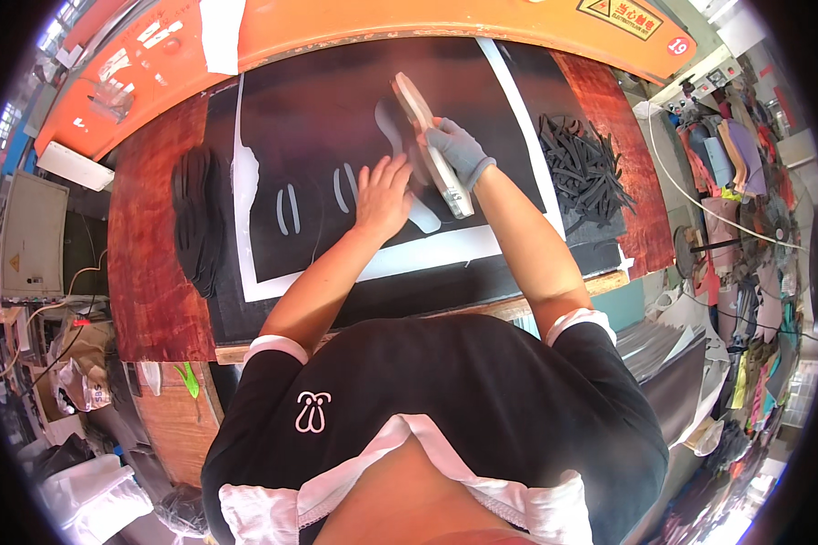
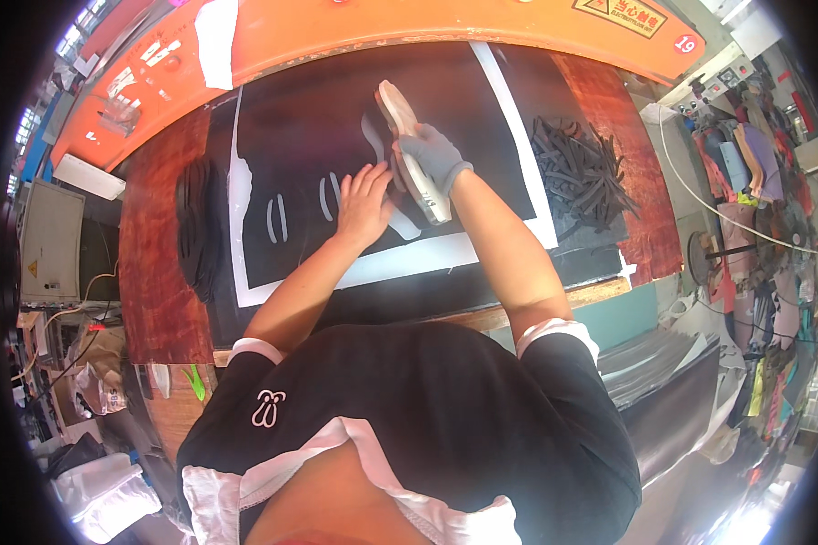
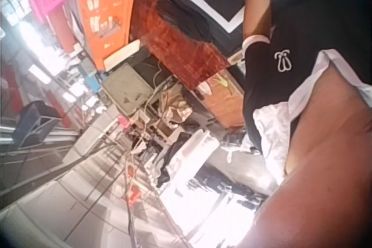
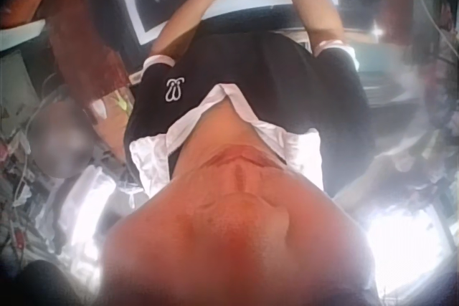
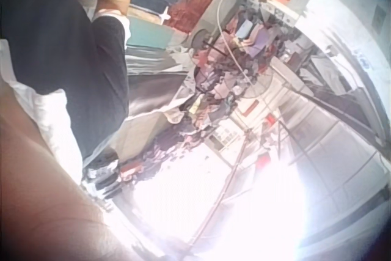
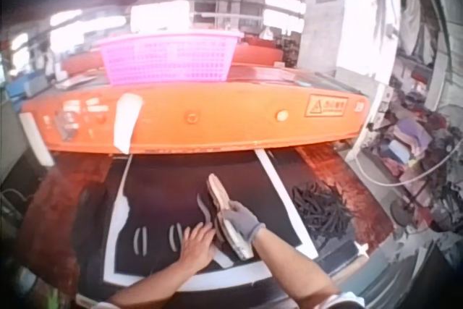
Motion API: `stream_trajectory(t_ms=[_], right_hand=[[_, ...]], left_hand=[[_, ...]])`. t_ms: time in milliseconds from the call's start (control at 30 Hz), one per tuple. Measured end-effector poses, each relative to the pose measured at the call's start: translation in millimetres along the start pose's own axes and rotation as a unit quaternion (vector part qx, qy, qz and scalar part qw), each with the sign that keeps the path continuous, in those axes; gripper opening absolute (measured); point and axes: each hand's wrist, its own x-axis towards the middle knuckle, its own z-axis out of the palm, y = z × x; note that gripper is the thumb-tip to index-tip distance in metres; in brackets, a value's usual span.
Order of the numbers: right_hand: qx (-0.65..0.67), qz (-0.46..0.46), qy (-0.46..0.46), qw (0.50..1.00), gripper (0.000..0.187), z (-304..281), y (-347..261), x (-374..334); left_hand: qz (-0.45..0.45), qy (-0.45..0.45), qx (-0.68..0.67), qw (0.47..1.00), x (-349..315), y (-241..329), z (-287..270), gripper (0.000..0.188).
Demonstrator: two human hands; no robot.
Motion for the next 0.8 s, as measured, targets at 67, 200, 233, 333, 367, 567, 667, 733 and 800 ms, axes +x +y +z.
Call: stream_trajectory(t_ms=[67, 200, 233, 333, 367, 567, 667, 733, 800], right_hand=[[0.095, 0.001, -0.03, 0.995, 0.048, -3.3, -1.7, -1.6], [0.254, -0.008, -0.137, 0.957, 0.032, -15.8, -6.3, -3.4], [0.334, 0.018, -0.105, 0.937, 0.027, -21.0, -7.2, -4.4], [0.347, 0.014, -0.08, 0.934, 0.027, -39.7, -12.6, -8.7], [0.307, -0.023, -0.06, 0.95, 0.032, -42.4, -14.2, -9.7], [-0.483, -0.076, 0.194, 0.85, 0.07, -43.6, -20.1, -29.7], [-0.596, -0.026, 0.183, 0.781, 0.064, -27.9, -13.7, -37.5], [-0.602, -0.041, 0.204, 0.771, 0.062, -22.9, -11.8, -39.3], [-0.603, -0.026, 0.204, 0.771, 0.062, -21.9, -12.8, -38.9]], left_hand=[[0.031, 0.015, 0.054, 0.998, -2.4, -5.3, -0.4, 0.041], [0.066, -0.011, 0.017, 0.998, -5.5, -16.2, 4.7, 0.029], [0.053, -0.002, -0.014, 0.998, -6.0, -18.8, 6.9, 0.029], [0.041, 0.046, -0.075, 0.995, -4.7, -26.1, 11.2, 0.028], [0.038, 0.074, -0.102, 0.991, -4.0, -27.9, 11.7, 0.028], [0.067, 0.157, -0.159, 0.972, -4.8, -20.2, 4.2, 0.043], [0.109, -0.075, -0.009, 0.991, -6.3, -11.3, -1.9, 0.051], [0.109, -0.091, 0.013, 0.99, -5.6, -8.1, -4.6, 0.052], [0.099, -0.105, 0.012, 0.989, -4.9, -7.1, -5.9, 0.05]])
